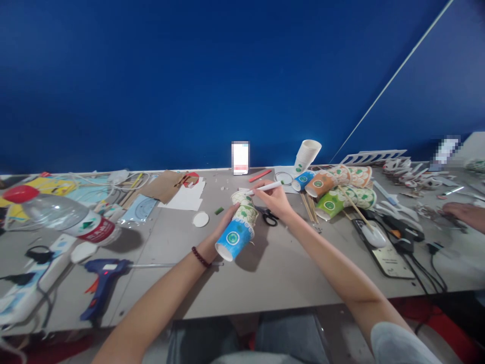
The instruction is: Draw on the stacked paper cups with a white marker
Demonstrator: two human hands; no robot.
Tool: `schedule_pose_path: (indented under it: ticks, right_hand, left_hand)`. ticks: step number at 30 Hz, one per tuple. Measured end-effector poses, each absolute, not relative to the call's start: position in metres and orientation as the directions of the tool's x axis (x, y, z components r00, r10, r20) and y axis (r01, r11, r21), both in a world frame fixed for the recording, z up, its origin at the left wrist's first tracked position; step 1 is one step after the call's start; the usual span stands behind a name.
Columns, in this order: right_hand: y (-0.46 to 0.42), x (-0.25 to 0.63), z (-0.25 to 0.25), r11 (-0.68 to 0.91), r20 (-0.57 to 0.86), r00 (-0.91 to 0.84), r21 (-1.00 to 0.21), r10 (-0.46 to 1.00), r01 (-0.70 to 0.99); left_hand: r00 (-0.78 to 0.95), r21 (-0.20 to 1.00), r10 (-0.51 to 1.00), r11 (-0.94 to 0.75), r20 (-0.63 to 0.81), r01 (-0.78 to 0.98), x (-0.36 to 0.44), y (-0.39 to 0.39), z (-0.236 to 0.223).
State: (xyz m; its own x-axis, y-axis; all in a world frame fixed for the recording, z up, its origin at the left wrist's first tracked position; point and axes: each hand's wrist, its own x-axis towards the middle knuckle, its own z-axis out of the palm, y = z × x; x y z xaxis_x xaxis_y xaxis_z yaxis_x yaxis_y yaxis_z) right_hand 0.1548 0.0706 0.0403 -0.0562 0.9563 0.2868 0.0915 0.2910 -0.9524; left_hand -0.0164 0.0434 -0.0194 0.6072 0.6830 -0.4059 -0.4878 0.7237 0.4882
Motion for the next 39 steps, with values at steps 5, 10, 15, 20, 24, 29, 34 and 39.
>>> schedule_pose_path:
  ticks: [5,10,15,20,24,29,34,39]
  right_hand:
    - [0.069,0.155,0.040,0.288,0.279,-0.070,-0.942,0.958,0.173]
    - [0.069,0.155,0.039,0.292,0.282,-0.077,-0.932,0.956,0.213]
    - [0.067,0.155,0.039,0.289,0.276,-0.087,-0.930,0.957,0.227]
    - [0.068,0.155,0.036,0.297,0.283,-0.092,-0.924,0.955,0.241]
    - [0.068,0.155,0.036,0.298,0.285,-0.089,-0.923,0.954,0.243]
    - [0.068,0.155,0.038,0.302,0.291,-0.081,-0.926,0.953,0.229]
    - [0.070,0.155,0.037,0.301,0.293,-0.068,-0.930,0.954,0.210]
    - [0.070,0.155,0.036,0.294,0.290,-0.049,-0.931,0.956,0.216]
  left_hand:
    - [0.564,0.564,0.748,0.649,-0.350,-0.510,-0.014,0.041,-0.015]
    - [0.545,0.598,0.767,0.623,-0.339,-0.504,-0.011,0.039,-0.010]
    - [0.511,0.644,0.780,0.604,-0.360,-0.470,-0.011,0.037,-0.006]
    - [0.497,0.656,0.788,0.594,-0.362,-0.465,-0.011,0.036,-0.004]
    - [0.483,0.627,0.793,0.597,-0.370,-0.500,-0.010,0.038,-0.005]
    - [0.518,0.618,0.774,0.617,-0.365,-0.487,-0.011,0.038,-0.007]
    - [0.537,0.633,0.777,0.603,-0.328,-0.485,-0.011,0.039,-0.010]
    - [0.560,0.612,0.760,0.624,-0.331,-0.485,-0.011,0.038,-0.009]
